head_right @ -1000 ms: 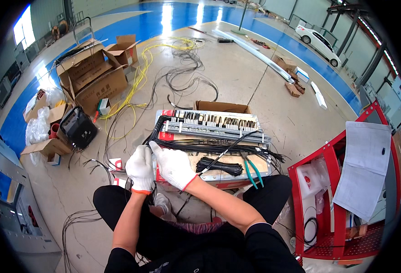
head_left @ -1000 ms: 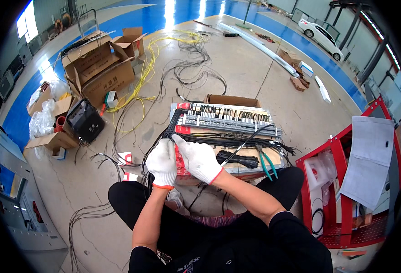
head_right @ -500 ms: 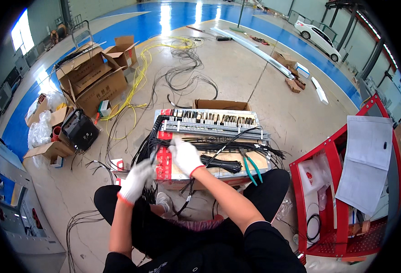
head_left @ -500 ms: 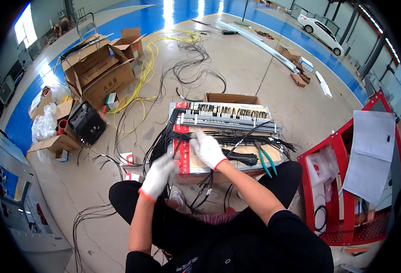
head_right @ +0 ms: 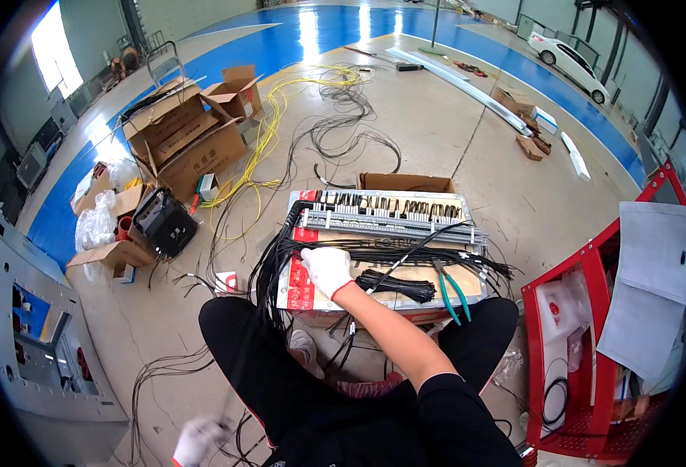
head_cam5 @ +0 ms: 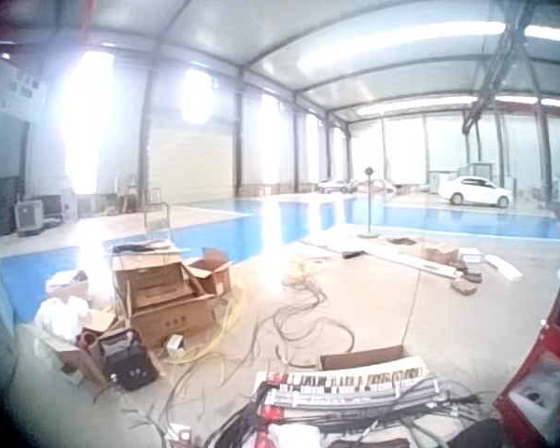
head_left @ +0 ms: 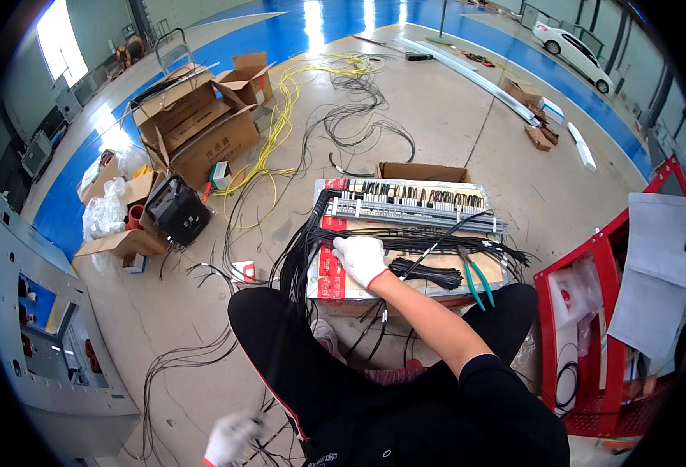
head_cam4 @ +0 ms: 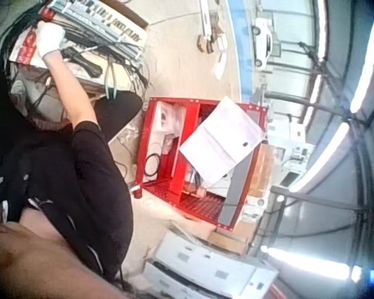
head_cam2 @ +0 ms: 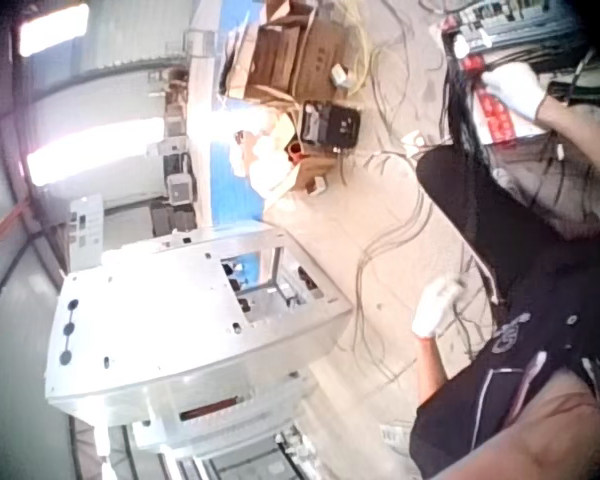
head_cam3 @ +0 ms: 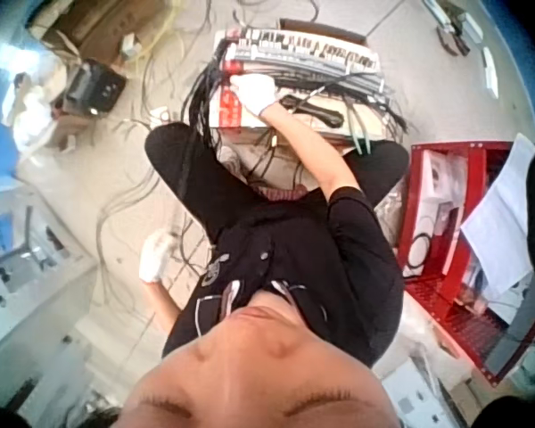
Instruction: The person sits on the floor and organizes a bundle of black wires. They pick up individual wires, straighten them, and place them into a neat pile on a cardboard box. The person uses a pair of pliers to cut a wire tie and continues bundling the wires.
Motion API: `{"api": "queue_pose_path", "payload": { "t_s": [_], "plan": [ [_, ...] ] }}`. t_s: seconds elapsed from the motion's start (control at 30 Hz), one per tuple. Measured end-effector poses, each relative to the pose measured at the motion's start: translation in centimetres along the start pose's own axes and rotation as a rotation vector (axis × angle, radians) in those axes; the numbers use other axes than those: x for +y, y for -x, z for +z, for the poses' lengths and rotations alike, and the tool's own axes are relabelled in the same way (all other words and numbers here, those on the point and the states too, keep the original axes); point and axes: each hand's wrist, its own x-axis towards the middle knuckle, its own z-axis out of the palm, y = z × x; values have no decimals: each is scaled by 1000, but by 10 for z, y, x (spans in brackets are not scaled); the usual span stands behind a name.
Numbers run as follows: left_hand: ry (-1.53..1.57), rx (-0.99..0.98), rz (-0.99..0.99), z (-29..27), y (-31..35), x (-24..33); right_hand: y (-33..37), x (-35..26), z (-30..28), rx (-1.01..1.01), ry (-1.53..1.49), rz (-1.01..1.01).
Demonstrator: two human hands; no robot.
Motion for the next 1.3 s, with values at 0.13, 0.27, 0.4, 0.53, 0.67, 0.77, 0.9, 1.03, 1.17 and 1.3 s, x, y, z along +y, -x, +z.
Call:
{"api": "queue_pose_path", "payload": {
  "t_s": [0.13,0.27,0.4,0.53,0.67,0.77,0.9,1.03,1.17,1.3],
  "plan": [
    [-917,-257,578,27,-20,44,-6,8,8,17,48,-13],
    [-649,-68,590,26,-111,127,-15,16,3,6,58,17],
    [-926,498,742,50,-269,147,-23,16,9,15,53,2],
    [-859,332,531,72,-372,133,-25,13,8,19,9,17],
    [-1135,641,545,110,-390,129,-24,22,10,31,-31,29],
    [-1243,725,542,121,-389,118,-21,17,15,15,-3,96],
    [-1207,724,525,124,-384,124,3,13,-2,66,-73,127],
    [-1083,716,614,113,-380,120,71,53,-90,322,-63,271],
    [-1056,624,540,114,-363,143,139,123,-120,147,-533,708],
    [-1035,632,687,120,-328,175,143,110,-101,65,-945,713]
  ]
}}
